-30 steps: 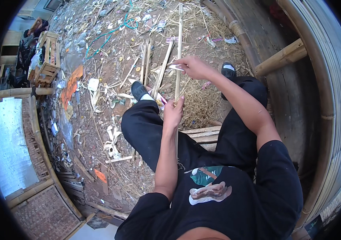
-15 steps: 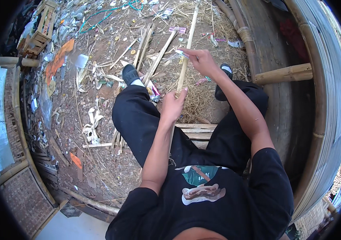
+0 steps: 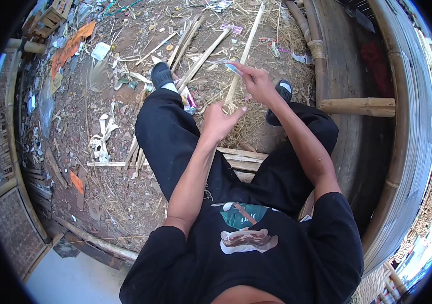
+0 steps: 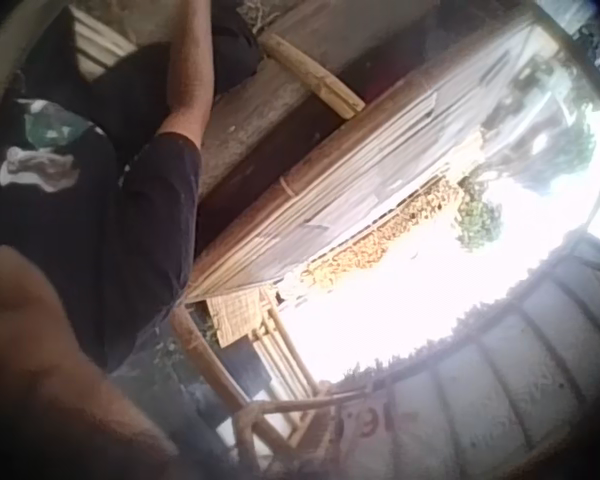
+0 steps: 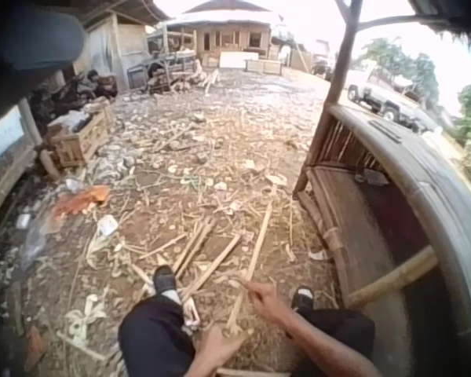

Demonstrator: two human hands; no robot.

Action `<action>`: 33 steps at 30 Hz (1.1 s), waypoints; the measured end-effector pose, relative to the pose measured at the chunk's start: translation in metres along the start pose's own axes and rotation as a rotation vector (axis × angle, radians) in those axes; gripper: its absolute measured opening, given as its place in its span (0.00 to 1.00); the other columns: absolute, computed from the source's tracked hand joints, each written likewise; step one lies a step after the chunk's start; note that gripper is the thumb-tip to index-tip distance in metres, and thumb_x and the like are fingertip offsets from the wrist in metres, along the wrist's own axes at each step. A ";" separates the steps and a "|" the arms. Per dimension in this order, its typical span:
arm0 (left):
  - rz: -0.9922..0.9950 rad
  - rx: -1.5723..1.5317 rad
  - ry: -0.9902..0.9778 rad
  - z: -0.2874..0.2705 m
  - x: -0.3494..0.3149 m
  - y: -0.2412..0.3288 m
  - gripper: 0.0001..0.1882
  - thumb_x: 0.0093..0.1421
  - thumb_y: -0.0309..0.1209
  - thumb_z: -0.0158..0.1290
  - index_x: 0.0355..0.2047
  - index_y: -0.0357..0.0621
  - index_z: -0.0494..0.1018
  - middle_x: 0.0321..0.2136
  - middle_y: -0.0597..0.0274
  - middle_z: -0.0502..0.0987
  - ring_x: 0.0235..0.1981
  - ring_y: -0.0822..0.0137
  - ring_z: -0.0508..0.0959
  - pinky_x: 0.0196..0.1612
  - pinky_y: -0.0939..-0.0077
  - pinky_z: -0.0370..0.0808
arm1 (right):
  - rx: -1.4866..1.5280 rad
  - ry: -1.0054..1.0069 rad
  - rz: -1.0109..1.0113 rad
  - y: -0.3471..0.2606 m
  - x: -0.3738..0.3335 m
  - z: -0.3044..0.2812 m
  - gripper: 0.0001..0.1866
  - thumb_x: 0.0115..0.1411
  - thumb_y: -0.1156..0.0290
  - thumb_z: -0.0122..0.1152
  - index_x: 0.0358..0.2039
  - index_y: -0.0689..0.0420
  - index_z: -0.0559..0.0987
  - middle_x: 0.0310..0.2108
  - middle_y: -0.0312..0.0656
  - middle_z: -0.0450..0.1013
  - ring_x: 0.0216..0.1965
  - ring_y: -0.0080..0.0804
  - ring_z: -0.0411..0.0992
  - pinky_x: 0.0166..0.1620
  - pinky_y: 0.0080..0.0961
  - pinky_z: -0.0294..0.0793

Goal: The person shaves a thin bamboo strip using a knife by hand. They repeatedly run the blade along the length of the strip to shape it.

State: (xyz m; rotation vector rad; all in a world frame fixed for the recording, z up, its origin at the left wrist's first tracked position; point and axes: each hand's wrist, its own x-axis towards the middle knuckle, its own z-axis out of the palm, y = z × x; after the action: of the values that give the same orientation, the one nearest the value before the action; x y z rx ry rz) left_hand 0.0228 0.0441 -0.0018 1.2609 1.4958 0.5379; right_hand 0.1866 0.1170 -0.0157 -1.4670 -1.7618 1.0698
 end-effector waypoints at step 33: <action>-0.012 0.218 0.104 0.023 -0.001 -0.001 0.17 0.58 0.35 0.56 0.28 0.26 0.72 0.18 0.37 0.73 0.24 0.42 0.77 0.28 0.54 0.70 | -0.125 0.002 -0.033 0.008 -0.008 -0.002 0.20 0.64 0.71 0.49 0.56 0.49 0.71 0.17 0.43 0.65 0.19 0.21 0.61 0.28 0.25 0.67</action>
State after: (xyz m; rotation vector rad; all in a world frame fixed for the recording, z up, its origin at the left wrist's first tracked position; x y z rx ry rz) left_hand 0.0435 0.0365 -0.0099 1.4086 1.6834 0.4465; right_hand 0.1940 0.1098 -0.0210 -1.5068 -1.8750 0.9561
